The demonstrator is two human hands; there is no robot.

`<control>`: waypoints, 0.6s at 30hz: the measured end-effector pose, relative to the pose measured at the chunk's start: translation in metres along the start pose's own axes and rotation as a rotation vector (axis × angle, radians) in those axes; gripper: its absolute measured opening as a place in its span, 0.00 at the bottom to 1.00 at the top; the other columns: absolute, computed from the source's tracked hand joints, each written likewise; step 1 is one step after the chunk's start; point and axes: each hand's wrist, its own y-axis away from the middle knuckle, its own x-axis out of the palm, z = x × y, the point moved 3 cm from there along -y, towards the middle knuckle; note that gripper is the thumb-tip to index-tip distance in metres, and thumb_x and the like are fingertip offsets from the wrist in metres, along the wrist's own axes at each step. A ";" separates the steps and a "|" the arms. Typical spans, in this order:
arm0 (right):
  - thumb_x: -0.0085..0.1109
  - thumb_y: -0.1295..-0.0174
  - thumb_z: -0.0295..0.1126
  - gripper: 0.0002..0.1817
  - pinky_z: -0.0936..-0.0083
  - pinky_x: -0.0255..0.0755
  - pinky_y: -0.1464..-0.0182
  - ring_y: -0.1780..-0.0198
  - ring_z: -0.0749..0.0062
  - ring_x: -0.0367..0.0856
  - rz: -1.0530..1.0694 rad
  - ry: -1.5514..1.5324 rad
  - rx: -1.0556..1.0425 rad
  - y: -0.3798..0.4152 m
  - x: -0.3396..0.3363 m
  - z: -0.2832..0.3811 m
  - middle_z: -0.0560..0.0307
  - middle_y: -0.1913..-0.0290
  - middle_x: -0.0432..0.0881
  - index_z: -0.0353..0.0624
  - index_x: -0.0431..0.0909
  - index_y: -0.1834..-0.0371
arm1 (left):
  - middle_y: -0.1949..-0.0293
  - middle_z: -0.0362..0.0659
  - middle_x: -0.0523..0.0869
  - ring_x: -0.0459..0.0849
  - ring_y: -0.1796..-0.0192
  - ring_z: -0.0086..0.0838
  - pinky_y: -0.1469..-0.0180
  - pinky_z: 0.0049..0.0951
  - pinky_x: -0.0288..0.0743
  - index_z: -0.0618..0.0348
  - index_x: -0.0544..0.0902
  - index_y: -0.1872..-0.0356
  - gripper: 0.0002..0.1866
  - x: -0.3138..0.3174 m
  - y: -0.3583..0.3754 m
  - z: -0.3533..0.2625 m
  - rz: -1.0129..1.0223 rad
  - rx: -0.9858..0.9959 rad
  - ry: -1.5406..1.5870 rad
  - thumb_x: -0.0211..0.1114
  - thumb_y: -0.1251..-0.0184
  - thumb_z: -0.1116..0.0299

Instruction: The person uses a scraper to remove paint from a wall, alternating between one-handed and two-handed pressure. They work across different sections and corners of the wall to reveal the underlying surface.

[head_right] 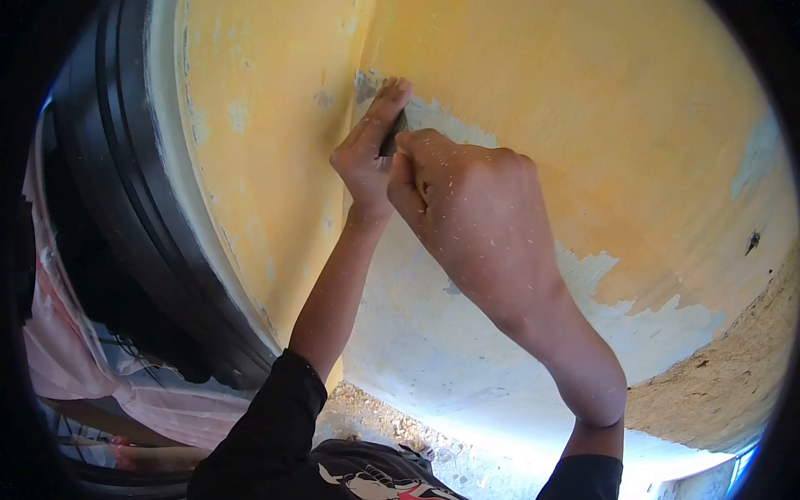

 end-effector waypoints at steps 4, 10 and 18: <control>0.62 0.39 0.30 0.06 0.67 0.74 0.76 0.82 0.56 0.80 0.014 0.015 -0.030 -0.002 0.010 -0.001 0.49 0.84 0.77 0.39 0.80 0.70 | 0.47 0.47 0.87 0.82 0.39 0.40 0.32 0.39 0.74 0.55 0.85 0.45 0.24 -0.004 -0.008 0.014 0.001 0.060 -0.128 0.66 0.45 0.84; 0.65 0.39 0.27 0.05 0.73 0.68 0.78 0.84 0.66 0.71 -0.022 -0.017 -0.049 -0.005 0.012 0.005 0.51 0.84 0.73 0.36 0.83 0.65 | 0.47 0.47 0.87 0.83 0.40 0.40 0.34 0.38 0.75 0.55 0.85 0.45 0.26 -0.009 -0.012 0.022 -0.016 0.087 -0.125 0.67 0.49 0.85; 0.65 0.40 0.29 0.05 0.70 0.71 0.78 0.83 0.60 0.78 -0.061 -0.018 0.021 0.001 0.021 0.012 0.50 0.84 0.76 0.39 0.83 0.65 | 0.47 0.46 0.87 0.83 0.40 0.40 0.35 0.37 0.76 0.55 0.85 0.45 0.23 -0.013 -0.009 0.017 -0.010 0.056 -0.071 0.69 0.44 0.82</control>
